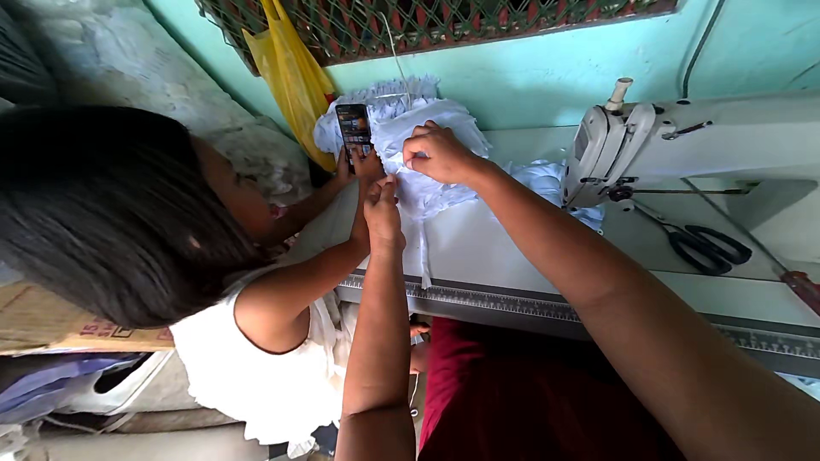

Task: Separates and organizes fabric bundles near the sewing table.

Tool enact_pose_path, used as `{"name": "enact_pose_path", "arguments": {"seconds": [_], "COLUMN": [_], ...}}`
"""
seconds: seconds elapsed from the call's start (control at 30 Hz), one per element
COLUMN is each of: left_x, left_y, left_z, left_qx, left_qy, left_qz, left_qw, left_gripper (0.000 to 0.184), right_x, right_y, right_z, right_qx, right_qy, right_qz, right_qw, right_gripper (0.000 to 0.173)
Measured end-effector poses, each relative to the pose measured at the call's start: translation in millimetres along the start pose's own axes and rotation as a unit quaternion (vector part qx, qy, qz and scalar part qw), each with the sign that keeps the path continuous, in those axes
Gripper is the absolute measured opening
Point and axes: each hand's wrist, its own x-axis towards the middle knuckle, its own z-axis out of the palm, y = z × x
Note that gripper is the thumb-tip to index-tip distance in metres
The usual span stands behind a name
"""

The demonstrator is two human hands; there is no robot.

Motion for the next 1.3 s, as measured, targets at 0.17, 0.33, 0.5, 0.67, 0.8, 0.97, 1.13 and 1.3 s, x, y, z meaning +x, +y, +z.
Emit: {"name": "enact_pose_path", "arguments": {"seconds": [0.17, 0.33, 0.5, 0.67, 0.8, 0.97, 1.13, 1.3], "left_x": [-1, 1, 3, 5, 10, 9, -4, -10], "left_y": [-3, -2, 1, 2, 6, 15, 6, 4], "left_z": [0, 1, 1, 0, 0, 6, 8, 12], "left_qx": [0.006, 0.021, 0.018, 0.007, -0.006, -0.014, -0.024, -0.047], "left_qy": [-0.006, -0.018, -0.010, -0.017, -0.022, -0.028, -0.084, -0.113], "left_qz": [-0.010, -0.020, -0.020, -0.006, 0.012, 0.037, -0.020, -0.051], "left_qw": [1.000, 0.999, 1.000, 1.000, 1.000, 0.999, 0.996, 0.991], "left_gripper": [0.027, 0.035, 0.036, 0.020, 0.018, 0.022, 0.027, 0.027], "right_x": [1, 2, 3, 3, -1, 6, 11, 14], "right_y": [-5, -4, -1, 0, -8, -8, -8, -8], "right_z": [-3, -3, -6, -5, -3, -3, -15, -16], "right_qx": [-0.003, 0.002, 0.042, 0.050, -0.041, 0.003, 0.053, 0.054], "right_qy": [-0.013, -0.016, -0.019, -0.009, -0.044, -0.010, -0.007, -0.006], "right_qz": [0.026, 0.026, 0.030, 0.032, 0.006, 0.045, 0.072, 0.074], "right_qw": [1.000, 1.000, 0.998, 0.998, 0.998, 0.999, 0.996, 0.996], "right_gripper": [0.014, 0.012, 0.019, 0.017, 0.042, 0.020, 0.023, 0.021]}}
